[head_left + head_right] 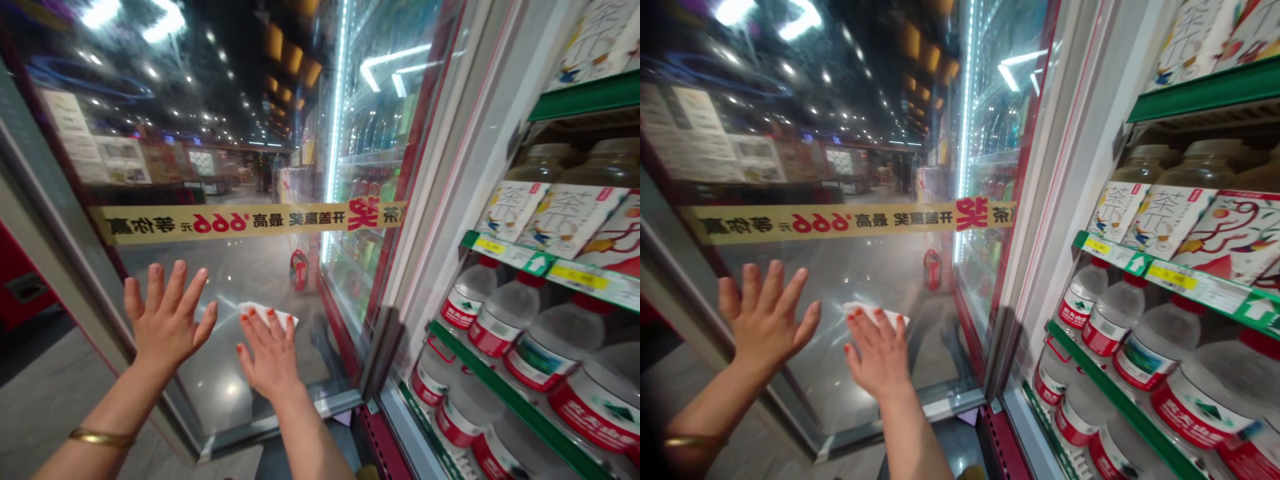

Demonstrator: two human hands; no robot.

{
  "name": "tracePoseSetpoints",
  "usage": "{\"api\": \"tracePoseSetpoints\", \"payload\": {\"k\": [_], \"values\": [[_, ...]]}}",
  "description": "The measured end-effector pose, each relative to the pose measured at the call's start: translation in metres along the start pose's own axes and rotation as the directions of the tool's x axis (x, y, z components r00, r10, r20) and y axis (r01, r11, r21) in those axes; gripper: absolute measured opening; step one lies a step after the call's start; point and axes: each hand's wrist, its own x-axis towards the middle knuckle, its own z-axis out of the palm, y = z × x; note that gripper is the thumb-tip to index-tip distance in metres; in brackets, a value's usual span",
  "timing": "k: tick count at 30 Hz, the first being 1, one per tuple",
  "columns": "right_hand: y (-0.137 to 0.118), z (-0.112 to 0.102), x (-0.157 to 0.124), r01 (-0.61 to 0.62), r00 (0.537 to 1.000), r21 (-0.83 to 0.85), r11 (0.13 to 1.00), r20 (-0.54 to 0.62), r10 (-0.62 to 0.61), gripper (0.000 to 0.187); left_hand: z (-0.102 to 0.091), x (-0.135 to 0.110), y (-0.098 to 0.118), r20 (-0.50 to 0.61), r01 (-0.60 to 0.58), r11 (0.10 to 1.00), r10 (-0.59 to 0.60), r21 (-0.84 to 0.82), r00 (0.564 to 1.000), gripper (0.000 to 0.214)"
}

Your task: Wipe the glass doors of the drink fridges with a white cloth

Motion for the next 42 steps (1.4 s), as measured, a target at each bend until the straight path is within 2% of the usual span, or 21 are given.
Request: {"api": "tracePoseSetpoints", "payload": {"k": [2, 4, 7, 9, 12, 14, 15, 16, 18, 20, 23, 24, 25, 27, 28, 30, 32, 34, 36, 38, 42], "values": [[0.041, -0.010, 0.001, -0.265, 0.952, 0.019, 0.964, -0.152, 0.265, 0.077, 0.000, -0.018, 0.001, -0.002, 0.033, 0.999, -0.033, -0.015, 0.999, 0.093], [0.083, -0.024, 0.005, -0.491, 0.822, 0.089, 0.866, -0.282, 0.495, 0.075, 0.000, -0.029, 0.001, 0.000, 0.082, 0.996, -0.082, -0.023, 0.997, 0.092], [0.095, -0.033, 0.006, -0.630, 0.685, 0.167, 0.758, -0.341, 0.644, 0.071, 0.000, -0.035, 0.001, 0.014, 0.149, 0.988, -0.149, -0.032, 0.989, 0.094], [0.061, -0.023, 0.001, -0.578, 0.744, 0.147, 0.802, -0.309, 0.593, 0.070, 0.000, -0.034, 0.000, 0.008, 0.155, 0.986, -0.155, -0.054, 0.988, 0.095], [0.001, -0.002, -0.009, -0.167, 0.983, 0.038, 0.985, -0.076, 0.170, 0.073, 0.000, -0.030, -0.001, 0.030, 0.165, 0.984, -0.163, -0.071, 0.986, 0.094], [-0.004, 0.001, -0.012, -0.022, 0.999, 0.026, 0.999, 0.037, 0.021, 0.072, -0.001, -0.028, 0.000, 0.061, 0.181, 0.981, -0.177, -0.065, 0.982, 0.091], [0.007, -0.002, -0.013, -0.108, 0.994, 0.032, 0.994, 0.004, 0.108, 0.070, 0.000, -0.027, 0.000, 0.062, 0.176, 0.982, -0.172, -0.063, 0.983, 0.089], [0.025, -0.008, -0.012, -0.262, 0.961, 0.048, 0.964, -0.077, 0.265, 0.069, 0.001, -0.027, 0.001, 0.057, 0.164, 0.985, -0.161, -0.061, 0.985, 0.087], [0.071, -0.020, -0.007, -0.565, 0.772, 0.138, 0.814, -0.261, 0.580, 0.072, 0.005, -0.028, 0.001, 0.041, 0.124, 0.991, -0.122, -0.051, 0.992, 0.085], [0.105, -0.028, -0.002, -0.691, 0.605, 0.211, 0.691, -0.355, 0.713, 0.072, 0.010, -0.030, 0.000, 0.036, 0.094, 0.995, -0.093, -0.026, 0.995, 0.085], [0.091, -0.020, -0.005, -0.723, 0.519, 0.268, 0.637, -0.399, 0.756, 0.071, 0.014, -0.032, 0.000, 0.012, 0.079, 0.997, -0.079, 0.008, 0.997, 0.083], [0.070, -0.013, -0.009, -0.694, 0.555, 0.267, 0.668, -0.392, 0.733, 0.071, 0.014, -0.032, 0.001, 0.004, 0.073, 0.997, -0.073, 0.015, 0.997, 0.083], [0.046, -0.006, -0.014, -0.620, 0.652, 0.247, 0.745, -0.366, 0.664, 0.071, 0.014, -0.031, 0.001, -0.003, 0.060, 0.998, -0.060, 0.020, 0.998, 0.083], [0.003, 0.010, -0.023, -0.300, 0.913, 0.180, 0.937, -0.230, 0.337, 0.071, 0.013, -0.031, 0.000, -0.001, 0.039, 0.999, -0.039, 0.029, 0.999, 0.085], [-0.008, 0.016, -0.027, -0.118, 0.978, 0.163, 0.980, -0.150, 0.143, 0.070, 0.012, -0.032, 0.000, 0.002, 0.032, 0.999, -0.032, 0.032, 0.999, 0.085], [-0.006, 0.022, -0.032, 0.030, 0.996, 0.140, 0.990, -0.083, -0.018, 0.071, 0.012, -0.033, -0.002, 0.017, 0.029, 0.999, -0.029, 0.035, 0.999, 0.084], [0.024, 0.020, -0.033, -0.204, 0.956, 0.112, 0.973, -0.191, 0.222, 0.072, 0.013, -0.034, -0.002, 0.046, 0.046, 0.998, -0.048, 0.042, 0.998, 0.083], [0.058, 0.016, -0.032, -0.465, 0.820, 0.130, 0.875, -0.308, 0.482, 0.072, 0.015, -0.034, -0.001, 0.068, 0.072, 0.996, -0.075, 0.054, 0.995, 0.081], [0.074, 0.017, -0.035, -0.562, 0.743, 0.154, 0.813, -0.338, 0.577, 0.072, 0.016, -0.033, 0.000, 0.049, 0.061, 0.996, -0.064, 0.062, 0.997, 0.082], [0.063, 0.024, -0.045, -0.508, 0.794, 0.153, 0.848, -0.298, 0.530, 0.072, 0.017, -0.032, 0.001, 0.006, 0.019, 0.998, -0.019, 0.066, 1.000, 0.084], [0.017, 0.039, -0.067, -0.159, 0.982, 0.114, 0.981, -0.083, 0.169, 0.071, 0.019, -0.030, 0.000, 0.001, 0.003, 0.999, -0.003, 0.040, 1.000, 0.087]]}}
